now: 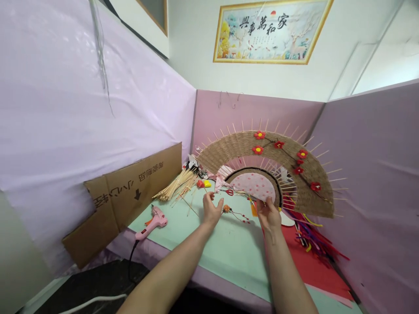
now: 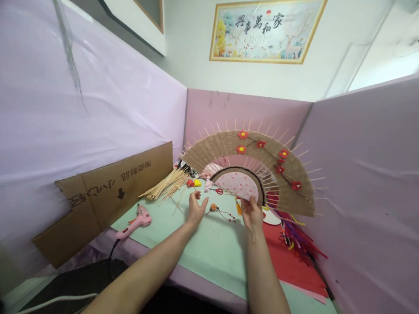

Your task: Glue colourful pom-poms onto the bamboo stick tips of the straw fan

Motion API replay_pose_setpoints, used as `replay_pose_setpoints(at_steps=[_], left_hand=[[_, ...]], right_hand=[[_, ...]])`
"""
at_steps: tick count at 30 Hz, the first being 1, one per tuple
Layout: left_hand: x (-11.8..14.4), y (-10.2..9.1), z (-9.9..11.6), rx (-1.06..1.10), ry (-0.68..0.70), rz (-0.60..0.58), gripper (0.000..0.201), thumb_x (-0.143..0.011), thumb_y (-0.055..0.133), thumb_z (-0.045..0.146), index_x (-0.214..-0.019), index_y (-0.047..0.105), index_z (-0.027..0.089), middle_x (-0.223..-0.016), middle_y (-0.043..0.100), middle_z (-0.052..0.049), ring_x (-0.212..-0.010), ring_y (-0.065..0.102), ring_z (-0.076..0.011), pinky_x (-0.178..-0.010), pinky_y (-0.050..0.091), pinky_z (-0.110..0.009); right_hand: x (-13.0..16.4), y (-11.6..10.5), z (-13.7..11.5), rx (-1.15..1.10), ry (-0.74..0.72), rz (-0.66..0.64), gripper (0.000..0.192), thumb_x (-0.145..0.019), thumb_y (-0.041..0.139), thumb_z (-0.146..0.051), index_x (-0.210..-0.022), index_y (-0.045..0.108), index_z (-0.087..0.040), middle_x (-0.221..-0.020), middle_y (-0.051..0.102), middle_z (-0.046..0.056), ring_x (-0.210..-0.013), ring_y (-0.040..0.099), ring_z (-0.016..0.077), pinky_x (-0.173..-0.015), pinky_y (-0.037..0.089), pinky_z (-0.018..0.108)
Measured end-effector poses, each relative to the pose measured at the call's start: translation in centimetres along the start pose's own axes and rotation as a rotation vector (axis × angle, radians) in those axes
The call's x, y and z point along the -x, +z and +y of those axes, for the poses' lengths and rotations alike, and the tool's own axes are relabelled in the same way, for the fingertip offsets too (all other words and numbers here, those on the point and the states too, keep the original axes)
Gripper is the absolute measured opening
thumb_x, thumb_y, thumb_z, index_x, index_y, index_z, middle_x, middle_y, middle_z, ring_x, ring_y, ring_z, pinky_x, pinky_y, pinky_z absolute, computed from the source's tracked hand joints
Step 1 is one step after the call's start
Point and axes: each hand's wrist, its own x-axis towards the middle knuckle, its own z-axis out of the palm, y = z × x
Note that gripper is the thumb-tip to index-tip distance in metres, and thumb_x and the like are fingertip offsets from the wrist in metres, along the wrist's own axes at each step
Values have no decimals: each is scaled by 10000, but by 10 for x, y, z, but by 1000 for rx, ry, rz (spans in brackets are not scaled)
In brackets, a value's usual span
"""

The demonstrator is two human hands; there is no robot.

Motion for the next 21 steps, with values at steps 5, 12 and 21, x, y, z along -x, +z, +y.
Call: replay_pose_setpoints(at_steps=[5,12,21], left_hand=[[5,-5,-11,-26,40,-120,322,-775,649,216,-1069,520,200,-988,552,-71,-941,531,-215,-933,409,-378],[10,-1,-11,-75,17,-197,355,-705,662,146,-1041,558,190,-998,571,-81,-978,540,-243,-964,402,-419],[13,3,-18,-40,-65,-241,407,-679,709,162,-1063,576,197,-1091,611,-123,-1085,552,-286,-1028,375,-457]], right_hand=[[4,-1,2,-7,38,54,198,-723,804,-203,-893,712,-245,-901,785,-30,-867,732,118,-847,608,273],[6,-5,-2,-22,64,70,108,-779,769,-211,-870,715,-232,-848,784,-46,-844,728,83,-834,596,203],[7,-6,-2,11,72,83,99,-888,648,-183,-898,719,-250,-865,789,-47,-856,742,92,-801,624,223]])
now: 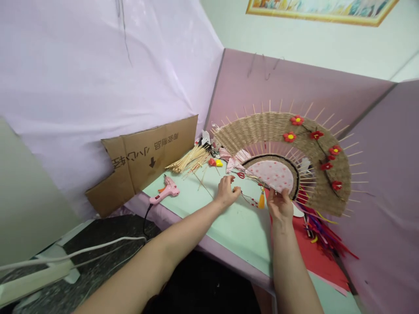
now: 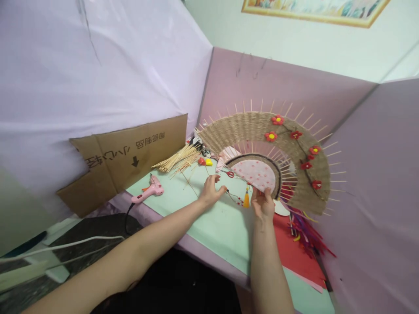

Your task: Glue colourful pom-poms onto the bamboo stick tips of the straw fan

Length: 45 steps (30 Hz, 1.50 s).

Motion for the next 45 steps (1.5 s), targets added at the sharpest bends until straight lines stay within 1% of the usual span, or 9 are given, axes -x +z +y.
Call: replay_pose_setpoints(at_steps=[4,8,14,17,21,25,33,41,45], left_hand=[[-3,3,-2,128,-39,-49,564,-698,754,251,-1214,534,184,-1230,601,-159,-1187,550,-279,-1054,383,-432],[-11,7,-2,517,-247,-204,695,-683,801,351,-1283,506,162,-1365,558,-218,-1289,516,-302,-1022,418,-421],[-18,5,2,685,-319,-403,643,-646,836,462,-1175,623,164,-1095,735,-165,-1089,662,-289,-943,442,-408],[-20,6,8,803,-338,-430,555,-648,844,439,-1112,672,189,-1095,746,-122,-1072,675,-267,-954,438,-385],[-29,17,15,1030,-415,-362,494,-633,865,344,-1080,702,208,-1112,742,-72,-1049,672,-200,-977,447,-324],[-36,23,13,1043,-514,-399,370,-676,841,292,-1009,711,199,-962,757,-37,-873,679,-154,-859,485,-298],[-36,2,4,1022,-658,-485,179,-711,814,215,-819,694,139,-793,722,-49,-725,663,-149,-753,539,-300],[-39,0,3,1051,-694,-431,136,-748,780,159,-778,651,126,-757,720,-43,-671,677,-128,-690,579,-247],[-39,1,2,1059,-722,-396,91,-801,718,120,-764,636,114,-702,707,-45,-620,670,-122,-652,580,-236]], right_hand=[[2,2,1,16,15,-6,81,-860,684,-182,-905,722,-238,-900,791,-41,-928,732,86,-860,598,201],[8,5,6,36,86,-26,103,-836,698,-171,-897,725,-249,-929,791,-38,-988,719,95,-917,582,229],[22,18,20,90,166,-84,104,-828,690,-161,-858,717,-257,-911,790,-46,-951,724,85,-883,587,196],[29,24,25,106,216,-139,140,-810,708,-166,-906,717,-267,-967,787,-51,-936,728,89,-837,602,182],[31,27,29,97,234,-169,239,-772,733,-158,-984,713,-268,-1039,777,-43,-930,733,115,-795,622,200],[30,26,28,75,225,-165,299,-745,750,-153,-1014,702,-274,-1042,775,-45,-892,734,121,-769,624,218],[36,27,31,124,220,-260,374,-625,856,-181,-948,702,-289,-952,775,-74,-900,715,117,-824,600,267],[36,25,37,141,242,-322,400,-606,857,-142,-952,712,-282,-938,778,-43,-871,706,137,-772,572,272],[37,24,39,161,258,-298,368,-606,861,-157,-929,729,-277,-920,778,-22,-876,705,166,-763,569,297]])
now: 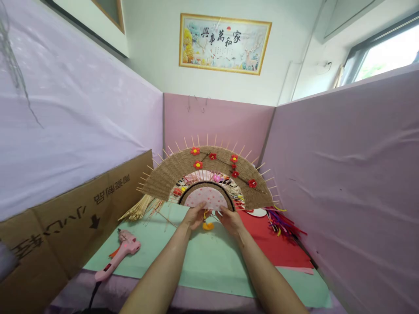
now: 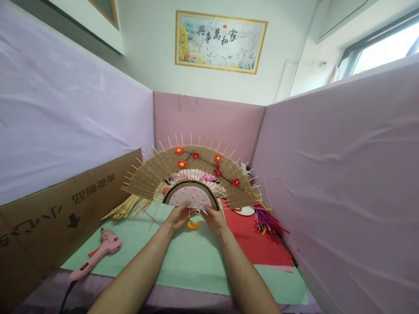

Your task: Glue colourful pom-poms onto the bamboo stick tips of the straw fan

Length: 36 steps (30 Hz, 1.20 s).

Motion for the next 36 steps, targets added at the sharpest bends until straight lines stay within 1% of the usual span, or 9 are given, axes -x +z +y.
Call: replay_pose_setpoints(at_steps=[2,6,11,14,17,21,26,31,36], left_hand=[[0,-1,-1,13,2,11,88,-818,692,105,-758,629,115,-693,705,-44,-622,672,-125,-662,584,-243],[0,-1,-1,23,4,14,80,-825,684,107,-769,628,117,-707,712,-51,-626,679,-142,-688,588,-270],[0,-2,0,24,-27,21,91,-839,659,98,-752,635,106,-681,708,-61,-619,678,-149,-692,581,-272],[-2,-2,-1,38,-40,21,99,-846,648,96,-748,639,107,-676,709,-59,-613,676,-147,-670,574,-256],[-3,-3,-2,54,-42,11,84,-843,648,88,-761,646,109,-690,713,-54,-618,676,-145,-664,575,-254],[-3,-3,-3,61,-37,-10,52,-832,662,86,-783,657,102,-730,726,-66,-634,681,-145,-672,577,-255],[-3,-4,-3,64,-38,-20,49,-829,669,86,-784,659,103,-725,725,-62,-633,681,-138,-676,575,-247],[-2,-5,-3,67,-36,-25,51,-812,694,91,-782,654,102,-731,722,-61,-640,683,-143,-674,569,-254],[-2,-7,-3,62,-31,-41,54,-811,694,95,-784,649,109,-735,722,-64,-659,685,-152,-707,562,-271]], right_hand=[[0,0,0,5,7,5,358,-597,869,-169,-908,735,-284,-914,778,-29,-879,701,165,-766,564,296],[-1,1,-1,-6,12,-7,397,-565,888,-176,-915,740,-291,-934,780,-34,-891,697,159,-780,561,291],[-1,0,-1,-17,20,21,400,-529,898,-157,-874,740,-283,-911,780,-38,-847,693,151,-745,558,282],[-2,-1,-1,3,44,29,349,-550,889,-160,-847,735,-256,-897,779,-25,-855,695,156,-752,554,283],[-4,-3,0,2,56,23,352,-579,873,-160,-884,728,-260,-889,776,-32,-840,696,149,-731,551,273],[-4,-3,1,-9,52,28,374,-560,881,-160,-886,731,-265,-880,775,-43,-800,689,134,-696,549,254],[-3,-3,2,19,50,26,325,-568,878,-183,-849,735,-261,-875,776,-22,-833,696,159,-718,550,279],[-3,-3,2,9,55,42,364,-559,886,-185,-881,737,-263,-878,772,-25,-835,689,144,-721,538,262],[-3,-3,3,14,60,56,355,-541,898,-187,-847,734,-262,-869,766,-24,-823,681,145,-707,532,264]])
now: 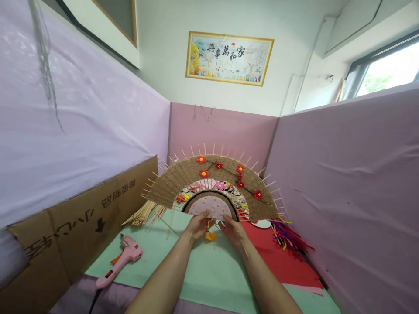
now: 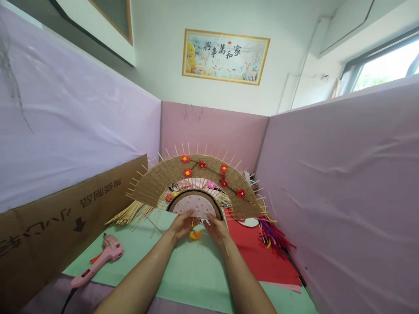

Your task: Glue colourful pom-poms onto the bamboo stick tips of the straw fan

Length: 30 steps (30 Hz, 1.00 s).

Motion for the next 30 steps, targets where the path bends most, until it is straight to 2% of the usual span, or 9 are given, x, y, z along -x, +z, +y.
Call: replay_pose_setpoints(at_steps=[11,16,23,30], left_hand=[[-1,0,0,-8,-13,-35,74,-818,697,121,-762,655,98,-742,716,-76,-657,676,-148,-746,540,-278],[-1,-1,0,3,-9,-21,91,-829,668,98,-740,654,111,-725,708,-66,-680,673,-156,-799,529,-299],[-1,0,0,4,-14,-26,95,-815,688,99,-727,655,114,-701,703,-59,-682,674,-162,-816,535,-310],[0,1,-1,20,-4,-32,90,-794,709,82,-729,657,115,-720,715,-46,-687,679,-157,-804,538,-304]], right_hand=[[3,2,1,63,25,-34,379,-525,910,-182,-845,719,-251,-841,759,-15,-820,679,150,-724,525,270],[6,4,-1,90,33,-34,364,-527,915,-177,-829,724,-245,-809,758,-7,-786,683,148,-674,525,253],[4,0,0,94,37,-69,413,-557,910,-186,-916,718,-251,-812,763,-11,-799,694,152,-665,509,248],[3,0,0,72,73,-25,345,-534,909,-169,-829,734,-215,-835,765,-2,-772,688,147,-661,504,249]])
